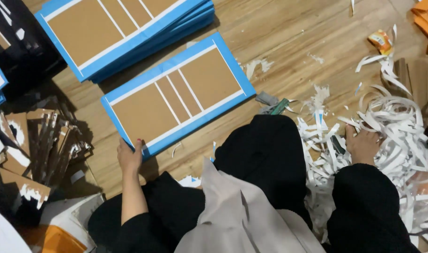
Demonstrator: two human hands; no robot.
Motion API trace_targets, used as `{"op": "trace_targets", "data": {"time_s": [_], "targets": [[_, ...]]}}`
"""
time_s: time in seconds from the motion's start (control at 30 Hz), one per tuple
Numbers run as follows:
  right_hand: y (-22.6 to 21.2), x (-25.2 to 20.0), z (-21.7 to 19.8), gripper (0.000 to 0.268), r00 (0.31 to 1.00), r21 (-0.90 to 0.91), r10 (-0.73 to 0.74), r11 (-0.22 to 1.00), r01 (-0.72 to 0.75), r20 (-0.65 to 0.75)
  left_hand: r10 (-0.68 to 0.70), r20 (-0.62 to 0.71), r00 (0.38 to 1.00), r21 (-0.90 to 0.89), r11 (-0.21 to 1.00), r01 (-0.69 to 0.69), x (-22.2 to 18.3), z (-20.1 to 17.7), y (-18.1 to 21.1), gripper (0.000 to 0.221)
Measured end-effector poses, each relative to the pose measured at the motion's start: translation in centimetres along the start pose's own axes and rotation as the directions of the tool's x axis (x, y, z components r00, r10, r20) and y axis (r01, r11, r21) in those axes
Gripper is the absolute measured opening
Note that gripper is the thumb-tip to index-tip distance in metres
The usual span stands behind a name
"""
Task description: Assembling paper folders by manually aligning paper sheets onto cardboard covers, applying glue, and smoothing them out.
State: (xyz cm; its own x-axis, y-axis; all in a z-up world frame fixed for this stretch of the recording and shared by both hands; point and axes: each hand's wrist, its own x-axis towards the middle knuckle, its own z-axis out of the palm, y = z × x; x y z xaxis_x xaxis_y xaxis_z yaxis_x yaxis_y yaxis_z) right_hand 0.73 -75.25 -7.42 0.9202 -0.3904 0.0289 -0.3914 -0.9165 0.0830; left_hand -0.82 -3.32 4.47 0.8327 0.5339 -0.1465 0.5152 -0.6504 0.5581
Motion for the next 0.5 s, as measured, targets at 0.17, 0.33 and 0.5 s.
{"op": "trace_targets", "data": {"time_s": [0.17,0.33,0.5], "targets": [[1.7,-2.0,-2.2,0.070,0.998,0.057,-0.064,0.996,0.065,-0.010,-0.009,0.057,0.998,0.046,0.999,0.007,-0.7,0.4,-1.4,0.061],[0.5,2.2,-6.1,0.039,0.952,0.170,-0.060,0.985,0.009,0.300,-0.026,0.094,0.995,0.055,0.998,0.021,-1.5,0.2,-0.9,0.060],[-7.0,3.8,-11.8,0.035,0.968,0.209,-0.219,0.959,0.190,0.124,-0.017,0.066,0.998,0.090,0.996,0.011,-1.5,0.6,-1.0,0.058]]}}
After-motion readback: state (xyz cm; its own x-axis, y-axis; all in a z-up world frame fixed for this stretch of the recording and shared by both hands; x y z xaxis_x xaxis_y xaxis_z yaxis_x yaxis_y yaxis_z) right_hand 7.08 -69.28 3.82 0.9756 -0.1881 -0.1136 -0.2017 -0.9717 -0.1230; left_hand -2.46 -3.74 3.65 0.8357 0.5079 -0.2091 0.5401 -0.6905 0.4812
